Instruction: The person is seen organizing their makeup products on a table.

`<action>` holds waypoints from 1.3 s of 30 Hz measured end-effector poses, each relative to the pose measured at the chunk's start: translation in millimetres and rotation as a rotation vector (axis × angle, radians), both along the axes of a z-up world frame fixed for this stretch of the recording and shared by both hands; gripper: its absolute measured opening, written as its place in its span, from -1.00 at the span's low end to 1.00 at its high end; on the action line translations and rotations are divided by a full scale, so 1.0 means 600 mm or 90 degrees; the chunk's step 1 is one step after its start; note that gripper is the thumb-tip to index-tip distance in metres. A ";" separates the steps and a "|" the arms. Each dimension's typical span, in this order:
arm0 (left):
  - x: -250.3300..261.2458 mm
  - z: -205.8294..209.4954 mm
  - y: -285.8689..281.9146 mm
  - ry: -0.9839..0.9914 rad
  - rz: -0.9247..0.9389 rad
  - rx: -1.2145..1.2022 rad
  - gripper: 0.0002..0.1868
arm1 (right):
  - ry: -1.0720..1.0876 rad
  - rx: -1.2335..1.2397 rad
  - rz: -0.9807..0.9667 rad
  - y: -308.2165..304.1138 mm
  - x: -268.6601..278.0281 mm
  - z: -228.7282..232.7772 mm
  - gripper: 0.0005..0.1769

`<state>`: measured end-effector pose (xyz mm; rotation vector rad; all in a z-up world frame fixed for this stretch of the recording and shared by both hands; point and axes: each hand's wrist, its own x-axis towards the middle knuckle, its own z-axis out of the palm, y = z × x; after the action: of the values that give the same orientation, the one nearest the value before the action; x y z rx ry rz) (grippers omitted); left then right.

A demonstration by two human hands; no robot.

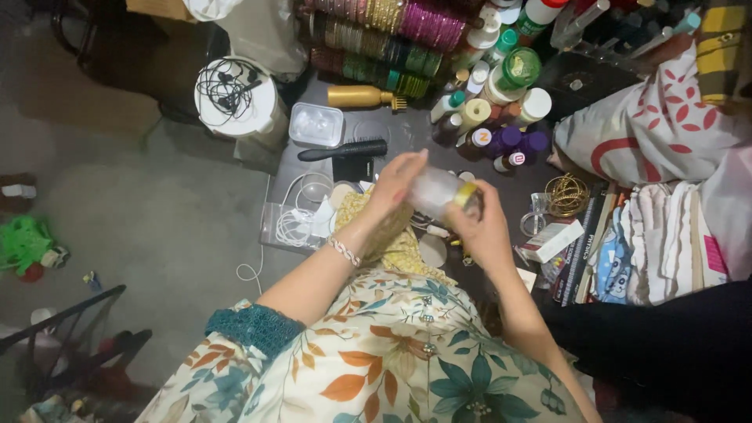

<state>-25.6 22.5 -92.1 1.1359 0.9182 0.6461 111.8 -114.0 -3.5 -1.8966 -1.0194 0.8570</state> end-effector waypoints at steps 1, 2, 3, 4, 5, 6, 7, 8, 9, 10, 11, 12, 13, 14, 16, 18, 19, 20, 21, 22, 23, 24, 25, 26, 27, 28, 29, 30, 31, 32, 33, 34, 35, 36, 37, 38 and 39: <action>-0.011 -0.005 -0.004 -0.039 -0.001 -0.087 -0.48 | -0.170 0.017 0.056 -0.003 -0.007 0.014 -0.31; -0.021 -0.010 -0.006 -0.080 -0.005 -0.170 -0.47 | -0.229 0.060 0.144 -0.003 -0.008 0.027 -0.31; -0.026 -0.014 -0.005 -0.120 -0.008 -0.253 -0.47 | -0.287 0.102 0.232 -0.005 -0.007 0.040 -0.30; -0.025 -0.021 -0.005 -0.125 -0.010 -0.276 -0.48 | -0.345 0.141 0.322 -0.009 -0.007 0.049 -0.29; -0.023 -0.030 -0.003 -0.131 -0.011 -0.299 -0.48 | -0.409 0.166 0.351 -0.011 -0.008 0.052 -0.31; -0.022 -0.041 -0.003 -0.134 -0.014 -0.324 -0.48 | -0.472 0.189 0.379 -0.016 -0.012 0.052 -0.32; -0.019 -0.053 -0.005 -0.136 -0.019 -0.329 -0.48 | -0.534 0.213 0.406 -0.023 -0.015 0.050 -0.32; -0.013 -0.062 -0.006 -0.140 -0.024 -0.333 -0.47 | -0.557 0.208 0.410 -0.028 -0.018 0.045 -0.33; -0.007 -0.070 -0.006 -0.144 -0.030 -0.338 -0.46 | -0.580 0.203 0.413 -0.034 -0.021 0.038 -0.33; -0.006 -0.076 -0.004 -0.056 -0.066 -0.364 -0.39 | -0.604 0.198 0.417 -0.040 -0.021 0.031 -0.34; -0.009 -0.080 0.001 0.032 -0.104 -0.390 -0.31 | -0.537 0.194 0.386 -0.045 -0.021 0.021 -0.35; -0.014 -0.085 0.007 0.123 -0.143 -0.413 -0.24 | -0.470 0.189 0.352 -0.051 -0.023 0.007 -0.37; -0.015 -0.089 0.014 0.078 -0.158 -0.347 -0.20 | -0.403 0.185 0.319 -0.059 -0.020 -0.008 -0.37; -0.012 -0.092 0.019 0.034 -0.176 -0.283 -0.17 | -0.232 0.122 0.201 -0.061 -0.018 -0.029 -0.35; -0.004 -0.084 0.012 0.027 -0.216 -0.128 -0.12 | 0.109 -0.005 -0.033 -0.059 -0.013 -0.073 -0.26; -0.003 -0.060 -0.014 0.101 -0.256 0.054 0.01 | 0.441 0.001 -0.145 -0.070 0.010 -0.096 -0.32; -0.006 -0.047 -0.022 0.102 -0.247 0.051 -0.01 | 0.607 0.004 -0.202 -0.074 0.017 -0.104 -0.34; -0.009 -0.038 -0.026 0.103 -0.239 0.049 -0.02 | 0.555 0.014 -0.179 -0.077 0.019 -0.110 -0.34; -0.011 -0.033 -0.028 0.104 -0.231 0.048 -0.03 | 0.503 0.023 -0.157 -0.077 0.016 -0.115 -0.34; -0.010 -0.034 -0.026 0.104 -0.216 0.034 -0.03 | 0.451 0.032 -0.136 -0.076 0.008 -0.117 -0.33; -0.008 -0.039 -0.020 0.104 -0.202 0.020 -0.03 | 0.399 0.040 -0.116 -0.074 -0.001 -0.116 -0.32; -0.006 -0.047 -0.017 0.102 -0.187 0.008 -0.02 | 0.345 0.049 -0.095 -0.070 -0.008 -0.110 -0.31; -0.009 -0.055 -0.016 0.096 -0.190 -0.071 -0.06 | 0.292 0.058 -0.073 -0.066 -0.014 -0.099 -0.30; -0.016 -0.063 -0.015 0.090 -0.193 -0.149 -0.08 | 0.056 0.095 0.004 -0.066 -0.016 -0.081 -0.33; -0.018 -0.072 -0.015 0.084 -0.197 -0.227 -0.09 | -0.181 0.128 0.081 -0.070 -0.015 -0.059 -0.35; -0.018 -0.082 -0.018 0.048 -0.164 -0.257 -0.06 | -0.415 0.157 0.158 -0.073 -0.017 -0.041 -0.36; -0.015 -0.093 -0.019 0.011 -0.130 -0.287 -0.03 | -0.471 0.184 0.172 -0.072 -0.016 -0.028 -0.36; -0.016 -0.103 -0.021 -0.024 -0.095 -0.317 0.00 | -0.526 0.210 0.187 -0.074 -0.013 -0.020 -0.36; -0.024 -0.110 -0.013 -0.022 -0.055 -0.365 0.00 | -0.581 0.236 0.201 -0.080 -0.010 -0.019 -0.36; -0.032 -0.112 0.009 -0.024 -0.014 -0.406 0.01 | -0.578 0.219 0.169 -0.084 -0.004 -0.023 -0.37; -0.037 -0.112 0.022 -0.026 0.027 -0.448 0.01 | -0.575 0.203 0.136 -0.091 0.005 -0.035 -0.37; -0.035 -0.110 0.025 -0.036 0.012 -0.429 0.02 | -0.572 0.191 0.105 -0.095 0.020 -0.055 -0.37; -0.033 -0.109 0.022 -0.046 -0.003 -0.410 0.03 | -0.521 0.127 0.073 -0.094 0.045 -0.083 -0.31; -0.036 -0.111 0.013 -0.053 -0.017 -0.397 0.04 | -0.464 0.058 0.044 -0.096 0.071 -0.118 -0.24; -0.036 -0.115 0.010 -0.035 -0.022 -0.376 0.07 | -0.406 -0.010 0.016 -0.100 0.097 -0.158 -0.16; -0.034 -0.120 0.006 -0.018 -0.024 -0.358 0.09 | -0.402 -0.052 0.010 -0.110 0.122 -0.198 -0.13; -0.035 -0.127 0.001 0.000 -0.027 -0.340 0.11 | -0.398 -0.094 0.004 -0.119 0.146 -0.237 -0.10</action>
<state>-46.5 23.3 -168.3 0.6746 0.9871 0.3335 199.4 -185.7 -145.8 -2.3570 -1.3503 0.3408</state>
